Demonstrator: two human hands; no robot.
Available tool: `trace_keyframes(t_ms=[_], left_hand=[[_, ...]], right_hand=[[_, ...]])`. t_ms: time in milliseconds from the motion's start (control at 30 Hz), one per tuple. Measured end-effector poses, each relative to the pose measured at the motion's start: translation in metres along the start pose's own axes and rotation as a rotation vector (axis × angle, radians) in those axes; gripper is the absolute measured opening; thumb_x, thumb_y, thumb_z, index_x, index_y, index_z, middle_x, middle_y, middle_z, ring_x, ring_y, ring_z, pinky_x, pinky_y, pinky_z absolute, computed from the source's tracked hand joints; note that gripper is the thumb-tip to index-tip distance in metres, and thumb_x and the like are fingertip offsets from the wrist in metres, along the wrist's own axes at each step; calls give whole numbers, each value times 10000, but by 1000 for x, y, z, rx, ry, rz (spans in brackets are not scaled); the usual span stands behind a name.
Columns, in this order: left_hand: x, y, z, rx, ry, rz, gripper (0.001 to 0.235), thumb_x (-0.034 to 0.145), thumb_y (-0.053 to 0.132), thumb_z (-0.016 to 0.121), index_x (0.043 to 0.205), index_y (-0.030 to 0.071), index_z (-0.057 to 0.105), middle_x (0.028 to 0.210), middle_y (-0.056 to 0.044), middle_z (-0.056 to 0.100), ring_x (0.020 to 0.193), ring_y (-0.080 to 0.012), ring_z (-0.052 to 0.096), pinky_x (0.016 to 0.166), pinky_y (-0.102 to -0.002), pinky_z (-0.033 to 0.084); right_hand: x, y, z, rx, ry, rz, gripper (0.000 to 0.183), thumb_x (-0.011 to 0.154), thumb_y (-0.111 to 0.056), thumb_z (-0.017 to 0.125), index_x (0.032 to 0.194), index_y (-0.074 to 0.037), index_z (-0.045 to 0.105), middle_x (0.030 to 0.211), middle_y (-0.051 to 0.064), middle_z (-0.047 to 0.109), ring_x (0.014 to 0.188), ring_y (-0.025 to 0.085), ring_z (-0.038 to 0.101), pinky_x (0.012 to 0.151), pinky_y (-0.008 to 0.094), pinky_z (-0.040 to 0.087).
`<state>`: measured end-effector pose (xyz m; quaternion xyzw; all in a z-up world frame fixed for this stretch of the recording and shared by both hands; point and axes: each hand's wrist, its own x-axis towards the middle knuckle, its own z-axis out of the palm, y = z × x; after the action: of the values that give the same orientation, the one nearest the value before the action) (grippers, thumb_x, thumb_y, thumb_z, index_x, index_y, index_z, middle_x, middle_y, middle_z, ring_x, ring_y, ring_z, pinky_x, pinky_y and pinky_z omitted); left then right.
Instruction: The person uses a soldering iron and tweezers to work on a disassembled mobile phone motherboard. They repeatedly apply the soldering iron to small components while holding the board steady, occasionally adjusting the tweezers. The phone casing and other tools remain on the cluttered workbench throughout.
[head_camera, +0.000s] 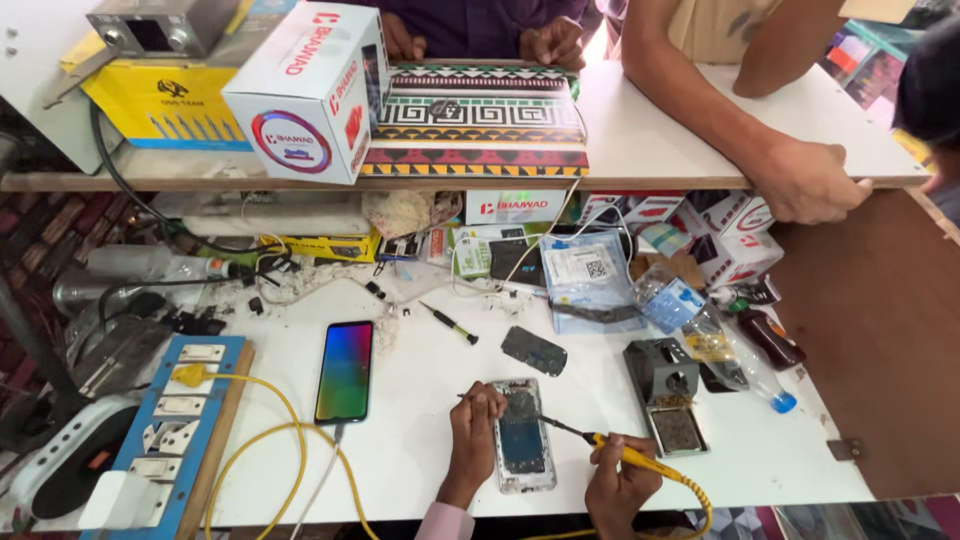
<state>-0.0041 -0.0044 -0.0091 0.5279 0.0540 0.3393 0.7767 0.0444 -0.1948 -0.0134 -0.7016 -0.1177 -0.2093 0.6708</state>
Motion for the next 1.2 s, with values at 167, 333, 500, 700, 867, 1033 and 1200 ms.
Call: trace_keyframes(t_ms=[167, 333, 500, 700, 867, 1033, 1200], left_hand=[[3, 3, 2, 34, 30, -38, 480, 1102, 390, 401, 778, 35, 393, 753, -43, 394, 720, -162, 384, 685, -325, 376], [7, -7, -2, 23, 42, -52, 482, 1101, 388, 404, 763, 45, 374, 748, -48, 392, 710, -161, 370, 670, -331, 368], [8, -14, -2, -82, 85, -124, 476, 1068, 395, 436, 756, 37, 405, 758, -59, 410, 707, -160, 368, 657, -325, 330], [-1, -23, -7, 12, 111, -161, 505, 1072, 433, 424, 752, 43, 400, 731, -58, 393, 692, -151, 350, 631, -318, 296], [8, -23, -9, -20, 87, -98, 496, 1084, 418, 433, 760, 44, 397, 732, -68, 413, 698, -155, 367, 648, -325, 325], [-4, -37, -11, -74, 91, -102, 467, 1078, 396, 435, 772, 46, 390, 734, -63, 389, 695, -158, 364, 636, -339, 334], [5, -34, -13, 44, 110, -212, 497, 1080, 407, 392, 740, 44, 385, 710, -82, 415, 655, -162, 324, 607, -333, 293]], right_hand=[[6, 14, 5, -28, 82, 97, 183, 1000, -90, 605, 903, 60, 568, 595, 116, 593, 516, 142, 550, 528, 270, 448], [-2, 42, -1, -63, 106, 169, 175, 987, -84, 594, 889, 59, 581, 568, 124, 603, 489, 146, 582, 505, 276, 484], [8, 63, -1, -97, 91, 183, 191, 966, -120, 613, 871, 38, 561, 533, 121, 596, 452, 152, 567, 495, 290, 483], [-5, 75, -8, -197, 103, 266, 222, 964, -130, 636, 864, 57, 572, 530, 142, 610, 479, 155, 588, 534, 287, 496], [2, 85, 0, -37, 110, 214, 214, 961, -142, 621, 915, 52, 543, 536, 136, 604, 459, 149, 580, 504, 281, 486], [-5, 85, -7, -46, 143, 209, 212, 973, -136, 622, 915, 59, 560, 556, 135, 604, 489, 147, 581, 545, 277, 497], [9, 73, 8, -36, 161, 192, 194, 975, -116, 617, 914, 61, 569, 572, 133, 606, 506, 145, 585, 560, 277, 503]])
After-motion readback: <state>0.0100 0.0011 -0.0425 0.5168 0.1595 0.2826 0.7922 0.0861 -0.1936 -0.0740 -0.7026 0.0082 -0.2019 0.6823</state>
